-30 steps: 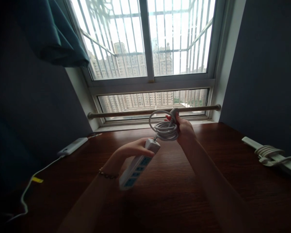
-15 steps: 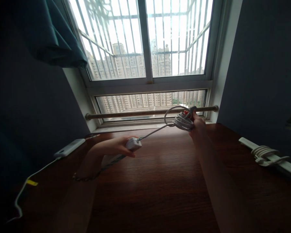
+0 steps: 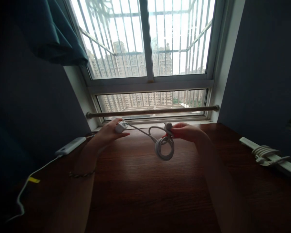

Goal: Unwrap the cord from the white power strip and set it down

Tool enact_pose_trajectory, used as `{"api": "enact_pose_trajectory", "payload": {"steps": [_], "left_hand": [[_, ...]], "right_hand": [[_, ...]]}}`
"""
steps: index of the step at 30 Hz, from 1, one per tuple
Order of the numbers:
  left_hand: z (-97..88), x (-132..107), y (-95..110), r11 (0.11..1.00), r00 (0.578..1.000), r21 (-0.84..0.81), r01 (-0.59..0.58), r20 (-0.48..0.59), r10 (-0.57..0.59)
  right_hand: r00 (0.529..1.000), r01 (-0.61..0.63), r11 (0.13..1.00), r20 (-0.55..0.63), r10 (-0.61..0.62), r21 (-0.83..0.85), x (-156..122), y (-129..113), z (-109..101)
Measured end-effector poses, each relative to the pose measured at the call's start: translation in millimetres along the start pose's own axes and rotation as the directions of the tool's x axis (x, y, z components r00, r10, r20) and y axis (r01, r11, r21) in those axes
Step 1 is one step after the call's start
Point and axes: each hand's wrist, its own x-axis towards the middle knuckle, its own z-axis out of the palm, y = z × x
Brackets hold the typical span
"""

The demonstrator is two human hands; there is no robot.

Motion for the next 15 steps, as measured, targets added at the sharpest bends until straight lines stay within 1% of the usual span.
{"api": "enact_pose_trajectory", "payload": {"steps": [1,2,3,4,5,7,8,10,13,15], "left_hand": [[-1.0,-0.4,3.4,1.000,0.997,0.008,0.019,-0.069,-0.018],[-2.0,-1.2,6.9,0.999,0.994,-0.001,0.033,-0.104,-0.033],[-2.9,-2.3,10.1,0.999,0.994,-0.027,0.038,-0.100,-0.041],[-3.6,-3.7,12.6,0.997,0.997,-0.067,0.040,-0.058,-0.044],[-4.1,-5.1,14.1,0.992,0.999,-0.116,0.047,0.005,-0.046],[-4.1,-7.3,13.9,0.976,0.988,-0.201,0.090,0.141,-0.063],[-3.4,-7.8,12.3,0.969,0.979,-0.220,0.110,0.194,-0.068],[-0.3,-7.4,7.2,0.983,0.967,-0.158,0.089,0.250,-0.048],[10.3,-3.6,-1.8,0.999,0.967,0.050,0.005,0.255,-0.017],[22.1,-0.2,-6.2,0.987,0.973,0.161,0.011,0.227,-0.048]], "right_hand": [[0.999,-0.014,1.000,0.029,0.015,-0.028,3.2,-0.3,7.2],[0.999,-0.014,0.999,0.037,0.016,-0.048,7.1,0.0,14.5],[1.000,-0.001,0.998,0.023,0.002,-0.057,11.6,1.0,21.6],[1.000,0.022,0.998,-0.007,-0.023,-0.059,16.4,2.7,28.0],[0.997,0.053,0.997,-0.048,-0.055,-0.055,21.2,5.2,33.6],[0.977,0.131,0.991,-0.167,-0.135,-0.032,30.2,11.9,41.0],[0.955,0.175,0.984,-0.238,-0.174,-0.017,34.3,15.9,42.4],[0.890,0.264,0.964,-0.388,-0.240,0.010,41.4,24.5,40.6],[0.779,0.356,0.934,-0.557,-0.288,0.016,49.7,38.5,28.7],[0.718,0.387,0.922,-0.626,-0.304,-0.003,54.3,49.2,17.4]]}}
